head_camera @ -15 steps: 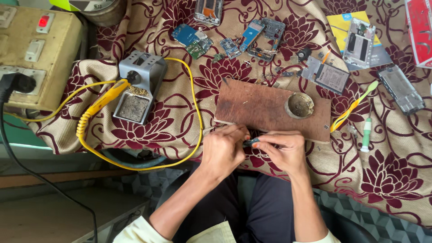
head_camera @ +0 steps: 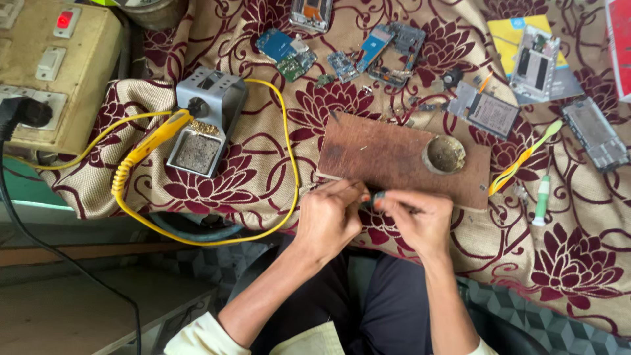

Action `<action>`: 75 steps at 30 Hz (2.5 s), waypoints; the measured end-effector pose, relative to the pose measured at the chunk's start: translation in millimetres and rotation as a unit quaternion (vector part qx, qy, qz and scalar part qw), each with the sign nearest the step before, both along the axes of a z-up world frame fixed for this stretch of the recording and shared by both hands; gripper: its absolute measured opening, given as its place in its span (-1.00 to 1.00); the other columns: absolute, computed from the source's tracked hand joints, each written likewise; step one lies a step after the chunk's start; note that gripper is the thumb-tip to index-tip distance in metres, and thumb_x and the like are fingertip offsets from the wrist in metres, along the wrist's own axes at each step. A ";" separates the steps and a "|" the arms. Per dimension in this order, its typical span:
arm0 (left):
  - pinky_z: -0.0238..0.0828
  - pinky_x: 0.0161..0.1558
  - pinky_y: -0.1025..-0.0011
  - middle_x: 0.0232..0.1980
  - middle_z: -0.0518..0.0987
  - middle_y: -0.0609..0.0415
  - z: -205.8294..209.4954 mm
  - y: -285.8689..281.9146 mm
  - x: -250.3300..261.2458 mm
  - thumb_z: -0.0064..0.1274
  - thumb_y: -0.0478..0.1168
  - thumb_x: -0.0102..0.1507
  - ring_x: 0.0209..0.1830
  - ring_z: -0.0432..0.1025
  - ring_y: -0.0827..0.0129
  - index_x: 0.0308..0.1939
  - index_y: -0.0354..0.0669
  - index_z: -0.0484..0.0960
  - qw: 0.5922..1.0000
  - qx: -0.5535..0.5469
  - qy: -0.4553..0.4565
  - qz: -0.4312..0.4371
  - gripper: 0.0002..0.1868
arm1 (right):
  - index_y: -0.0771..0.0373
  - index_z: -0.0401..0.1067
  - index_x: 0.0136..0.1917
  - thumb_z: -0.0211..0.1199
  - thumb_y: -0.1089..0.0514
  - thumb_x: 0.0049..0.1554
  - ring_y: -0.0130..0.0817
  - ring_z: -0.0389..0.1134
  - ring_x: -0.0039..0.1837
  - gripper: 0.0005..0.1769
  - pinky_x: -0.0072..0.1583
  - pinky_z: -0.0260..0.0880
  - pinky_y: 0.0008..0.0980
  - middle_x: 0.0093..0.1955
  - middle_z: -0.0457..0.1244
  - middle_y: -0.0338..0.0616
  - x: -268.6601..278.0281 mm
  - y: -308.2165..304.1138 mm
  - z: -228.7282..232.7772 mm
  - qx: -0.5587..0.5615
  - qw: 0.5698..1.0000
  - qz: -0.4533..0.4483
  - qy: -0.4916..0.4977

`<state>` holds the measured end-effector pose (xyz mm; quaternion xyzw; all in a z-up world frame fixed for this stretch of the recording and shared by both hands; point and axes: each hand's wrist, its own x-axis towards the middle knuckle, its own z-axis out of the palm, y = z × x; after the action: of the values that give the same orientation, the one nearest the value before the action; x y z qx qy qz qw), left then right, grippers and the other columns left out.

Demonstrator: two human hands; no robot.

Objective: The person uses a small screwdriver to remove screws from a blue circuit board, then picks up and inspects the board. They continue to manipulate the board and its components with their hands, occasionally using the screwdriver to adjust parts.

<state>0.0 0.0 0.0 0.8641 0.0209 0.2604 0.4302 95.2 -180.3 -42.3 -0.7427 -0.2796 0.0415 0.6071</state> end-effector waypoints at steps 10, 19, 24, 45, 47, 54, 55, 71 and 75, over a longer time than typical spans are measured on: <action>0.56 -0.22 0.38 -0.19 0.76 0.02 11.7 7.2 6.7 0.10 -0.34 0.31 -0.29 0.64 0.35 0.02 -0.24 0.71 0.966 -0.241 0.090 -0.009 -0.78 | 0.52 0.54 -0.02 0.36 0.47 0.11 -0.28 0.54 -0.08 -0.86 0.00 0.62 -0.37 -0.12 0.44 0.09 12.6 -16.3 -21.6 0.104 0.993 0.023 0.041; 0.59 0.02 0.44 -0.11 0.77 0.11 19.5 2.3 0.7 0.31 -0.33 0.16 -0.09 0.69 0.39 0.18 -0.27 0.56 0.981 -0.184 0.027 -0.055 -0.49 | 0.55 0.54 -0.01 0.35 0.46 0.11 -0.31 0.53 -0.14 -0.85 -0.09 0.62 -0.40 -0.13 0.44 0.07 13.2 -16.3 -20.5 0.117 0.984 0.079 0.109; 0.52 -0.09 0.35 -0.18 0.73 0.13 18.1 10.9 1.5 0.30 -0.35 0.09 -0.15 0.62 0.29 0.13 -0.26 0.52 0.992 -0.105 0.029 -0.062 -0.47 | 0.53 0.55 -0.04 0.36 0.46 0.09 -0.35 0.53 -0.17 -0.87 -0.12 0.62 -0.44 -0.14 0.45 0.04 9.1 -10.9 -8.7 0.075 0.988 0.088 0.103; 0.34 -0.27 0.32 -0.31 0.58 0.24 -9.7 -19.3 -0.7 0.19 -0.33 0.05 -0.34 0.44 0.32 -0.35 -0.05 0.47 0.967 0.209 -0.117 0.088 -0.79 | 0.50 0.54 0.01 0.31 0.47 0.10 -0.49 0.52 -0.18 -0.83 -0.13 0.55 -0.56 -0.20 0.46 -0.07 -10.5 8.7 0.3 0.052 0.998 -0.013 0.042; 0.38 -0.32 0.31 -0.36 0.58 0.21 -13.6 -21.2 0.0 0.23 -0.35 0.10 -0.42 0.45 0.30 -0.30 -0.05 0.52 0.976 0.150 -0.118 0.102 -0.80 | 0.50 0.54 0.03 0.31 0.47 0.12 -0.48 0.50 -0.17 -0.82 -0.13 0.52 -0.56 -0.17 0.46 -0.06 -8.1 6.7 -1.0 0.055 0.997 -0.014 0.050; 0.50 -0.35 0.40 -0.21 0.68 0.13 -15.7 -24.0 -2.7 0.16 -0.37 0.28 -0.37 0.59 0.33 0.04 -0.16 0.55 0.986 0.057 -0.156 0.021 -0.74 | 0.50 0.55 0.04 0.33 0.44 0.15 -0.47 0.49 -0.12 -0.84 -0.07 0.52 -0.53 -0.12 0.46 -0.03 -0.3 1.1 -7.0 0.088 0.994 -0.029 0.065; 0.47 -0.41 0.38 -0.33 0.62 0.15 -16.4 -25.9 -3.1 0.18 -0.38 0.25 -0.47 0.54 0.34 0.05 -0.16 0.58 0.986 0.091 -0.136 0.029 -0.71 | 0.50 0.54 0.04 0.33 0.44 0.15 -0.46 0.50 -0.12 -0.84 -0.06 0.54 -0.52 -0.12 0.46 -0.03 1.0 -0.3 -7.8 0.093 0.993 -0.025 0.065; 0.55 -0.11 0.46 -0.05 0.75 0.06 -4.5 -7.0 0.0 0.36 -0.26 0.20 -0.15 0.65 0.40 0.24 -0.28 0.39 0.987 -0.152 -0.041 0.003 -0.39 | 0.52 0.50 0.01 0.35 0.40 0.15 -0.27 0.53 -0.10 -0.85 0.00 0.62 -0.34 -0.12 0.44 0.07 6.8 -10.8 -16.9 0.162 0.983 0.011 0.089; 0.53 0.05 0.48 -0.06 0.76 -0.03 -10.5 -15.3 3.2 0.24 -0.32 0.33 -0.05 0.63 0.41 0.34 -0.33 0.40 0.937 -0.341 0.020 -0.071 -0.47 | 0.52 0.51 0.00 0.37 0.42 0.14 -0.32 0.52 -0.09 -0.85 -0.01 0.58 -0.41 -0.12 0.44 0.05 8.5 -14.7 -21.7 0.119 0.991 0.013 0.065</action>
<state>3.2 -15.3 -10.5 0.6697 0.0561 0.1889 0.7160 103.7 -195.0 -64.0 -0.6570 -0.2519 0.0635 0.7077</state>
